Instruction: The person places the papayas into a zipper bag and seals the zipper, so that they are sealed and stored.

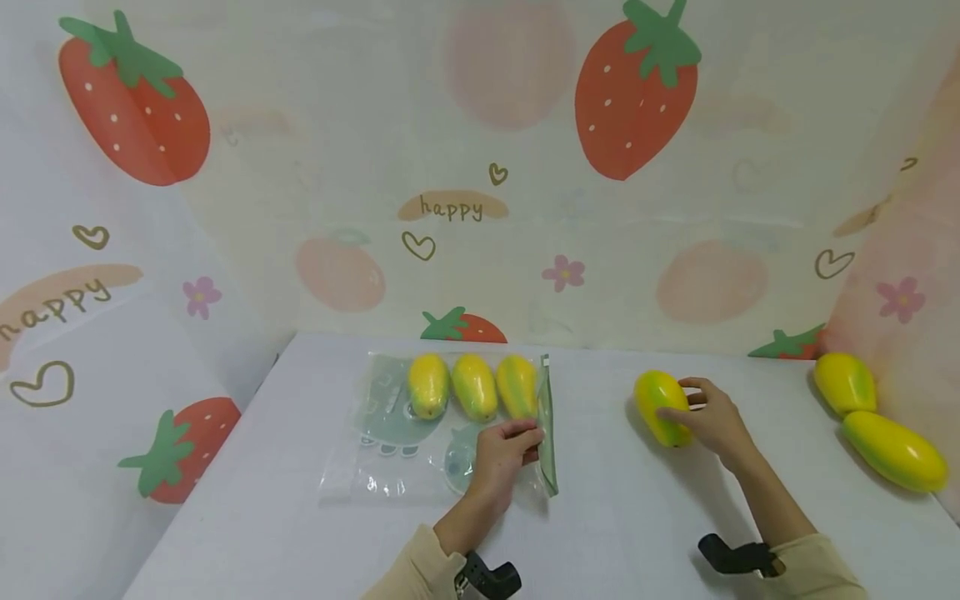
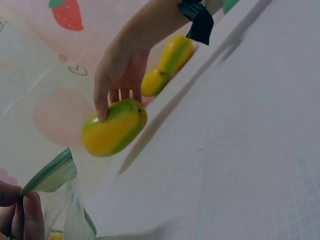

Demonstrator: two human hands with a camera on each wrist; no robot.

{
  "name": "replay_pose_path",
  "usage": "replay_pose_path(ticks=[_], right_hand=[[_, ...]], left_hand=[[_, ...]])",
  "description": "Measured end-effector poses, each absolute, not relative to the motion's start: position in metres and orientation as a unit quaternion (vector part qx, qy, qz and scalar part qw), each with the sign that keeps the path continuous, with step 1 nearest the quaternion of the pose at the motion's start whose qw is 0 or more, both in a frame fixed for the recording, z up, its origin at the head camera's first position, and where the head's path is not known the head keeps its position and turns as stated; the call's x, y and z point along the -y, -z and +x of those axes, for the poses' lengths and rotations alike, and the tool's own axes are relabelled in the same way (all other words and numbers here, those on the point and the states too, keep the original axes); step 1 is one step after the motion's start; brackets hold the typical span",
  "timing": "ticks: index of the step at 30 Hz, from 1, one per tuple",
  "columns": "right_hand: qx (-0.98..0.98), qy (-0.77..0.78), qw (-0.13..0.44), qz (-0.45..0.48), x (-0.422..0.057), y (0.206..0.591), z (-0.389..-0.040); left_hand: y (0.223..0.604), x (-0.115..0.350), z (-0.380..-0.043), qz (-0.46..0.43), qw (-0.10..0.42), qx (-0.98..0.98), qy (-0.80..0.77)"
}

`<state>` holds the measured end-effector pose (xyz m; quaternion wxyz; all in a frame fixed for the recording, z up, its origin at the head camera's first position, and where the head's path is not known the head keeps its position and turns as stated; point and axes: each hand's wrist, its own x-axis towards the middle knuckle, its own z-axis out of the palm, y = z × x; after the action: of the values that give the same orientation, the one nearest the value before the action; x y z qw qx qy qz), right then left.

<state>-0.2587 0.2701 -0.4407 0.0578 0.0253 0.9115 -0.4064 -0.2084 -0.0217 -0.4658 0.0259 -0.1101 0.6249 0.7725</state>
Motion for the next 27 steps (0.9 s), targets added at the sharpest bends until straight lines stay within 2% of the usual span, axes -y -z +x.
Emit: replay_pose_path(ticks=[9, 27], right_hand=[[-0.9, 0.427, 0.083, 0.029, -0.255, 0.441, -0.263], [-0.888, 0.45, 0.091, 0.015, -0.221, 0.444, -0.273]], left_hand=[[0.464, 0.022, -0.208, -0.114, 0.031, -0.624, -0.772], [0.461, 0.02, -0.208, -0.117, 0.024, -0.616, -0.778]])
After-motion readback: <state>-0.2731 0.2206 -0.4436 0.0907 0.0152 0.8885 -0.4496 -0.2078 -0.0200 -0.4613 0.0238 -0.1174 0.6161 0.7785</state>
